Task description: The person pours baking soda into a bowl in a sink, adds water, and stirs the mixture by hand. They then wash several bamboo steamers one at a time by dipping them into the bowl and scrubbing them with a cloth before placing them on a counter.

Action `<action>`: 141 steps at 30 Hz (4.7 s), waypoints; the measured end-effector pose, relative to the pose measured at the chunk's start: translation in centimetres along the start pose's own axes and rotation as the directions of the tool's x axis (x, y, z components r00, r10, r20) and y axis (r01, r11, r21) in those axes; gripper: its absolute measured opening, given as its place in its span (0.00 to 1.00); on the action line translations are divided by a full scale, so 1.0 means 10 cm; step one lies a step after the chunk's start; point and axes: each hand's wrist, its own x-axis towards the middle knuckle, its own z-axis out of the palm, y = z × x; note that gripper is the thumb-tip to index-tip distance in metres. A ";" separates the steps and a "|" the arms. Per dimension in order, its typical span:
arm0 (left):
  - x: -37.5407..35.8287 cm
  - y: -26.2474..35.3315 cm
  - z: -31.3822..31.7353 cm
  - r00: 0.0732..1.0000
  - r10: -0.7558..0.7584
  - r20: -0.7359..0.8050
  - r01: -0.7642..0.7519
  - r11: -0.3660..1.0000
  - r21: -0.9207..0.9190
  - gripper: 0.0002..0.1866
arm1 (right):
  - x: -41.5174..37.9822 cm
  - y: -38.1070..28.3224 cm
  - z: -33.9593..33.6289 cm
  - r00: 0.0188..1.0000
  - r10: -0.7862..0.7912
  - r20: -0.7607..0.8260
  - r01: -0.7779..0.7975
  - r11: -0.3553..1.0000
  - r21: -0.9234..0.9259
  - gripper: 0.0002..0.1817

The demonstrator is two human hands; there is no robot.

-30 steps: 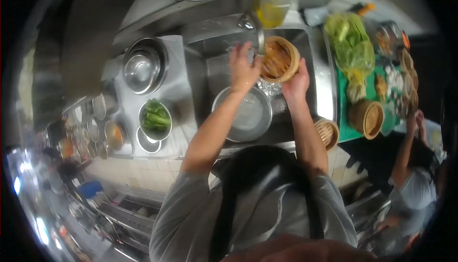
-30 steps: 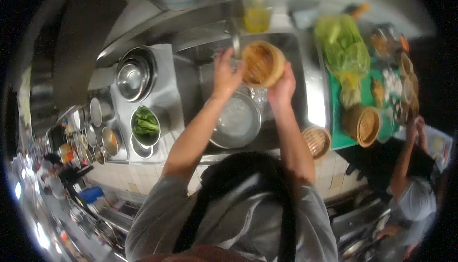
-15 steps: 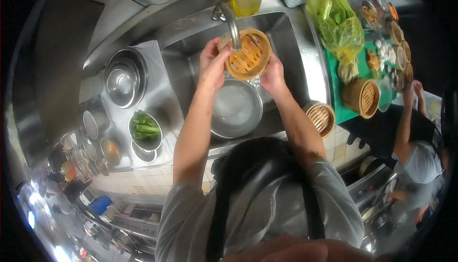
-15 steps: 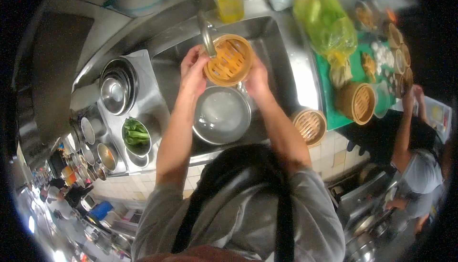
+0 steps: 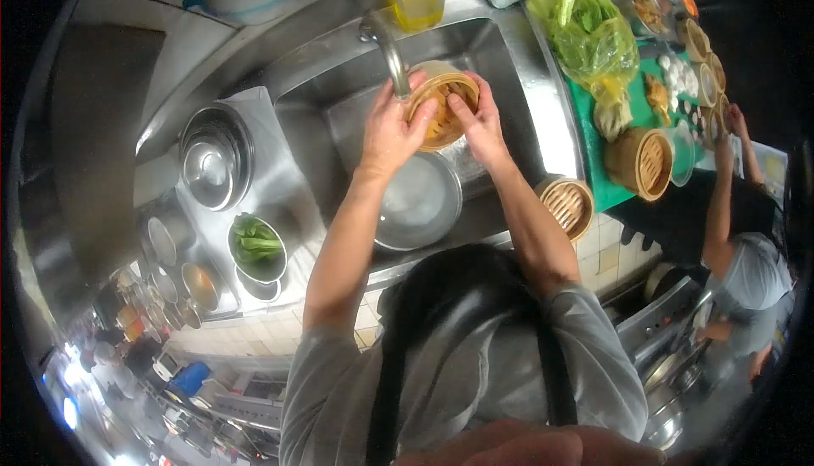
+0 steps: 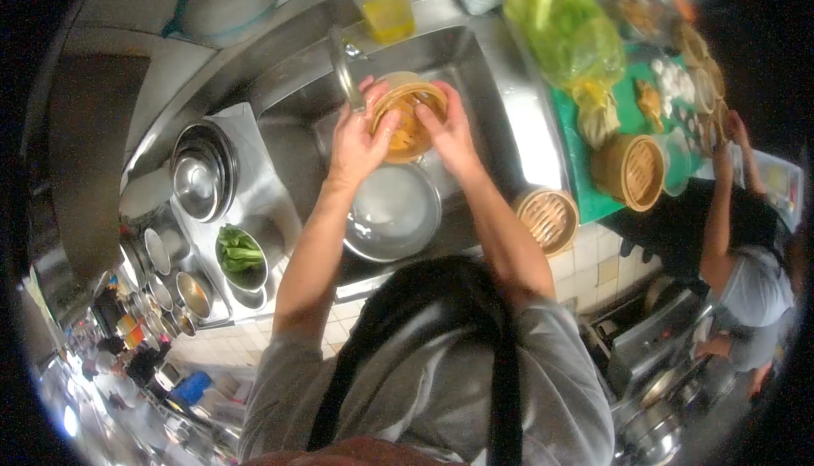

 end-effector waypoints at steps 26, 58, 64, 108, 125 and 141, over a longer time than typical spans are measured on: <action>-0.11 -0.42 0.20 0.983 -0.138 0.118 0.146 0.988 -0.057 0.27 | -0.02 -0.09 -0.15 0.979 -0.144 0.148 0.201 0.820 -0.536 0.41; -0.08 -0.17 -0.18 0.778 -0.441 0.448 0.628 0.524 -0.575 0.31 | -0.08 -0.17 -0.28 0.986 -0.031 0.161 0.078 0.954 -0.289 0.38; 0.01 -0.27 -0.28 0.739 -0.394 0.546 0.637 0.672 -0.377 0.32 | -0.12 -0.20 -0.31 0.985 -0.054 0.165 0.099 0.957 -0.274 0.37; -0.57 -0.62 -0.50 0.611 -0.567 0.552 0.507 -0.255 -0.823 0.26 | 0.11 0.03 0.26 0.875 0.340 0.344 -0.288 0.938 -0.195 0.33; -0.20 0.10 0.05 0.876 0.160 0.454 -0.317 0.902 0.293 0.15 | -0.05 -0.16 -0.09 0.924 0.354 0.147 -0.379 0.786 0.488 0.31; -0.12 -0.05 0.03 0.943 0.177 0.283 -0.226 0.962 0.152 0.25 | -0.03 -0.21 -0.21 0.914 0.404 0.040 -0.307 0.622 0.721 0.29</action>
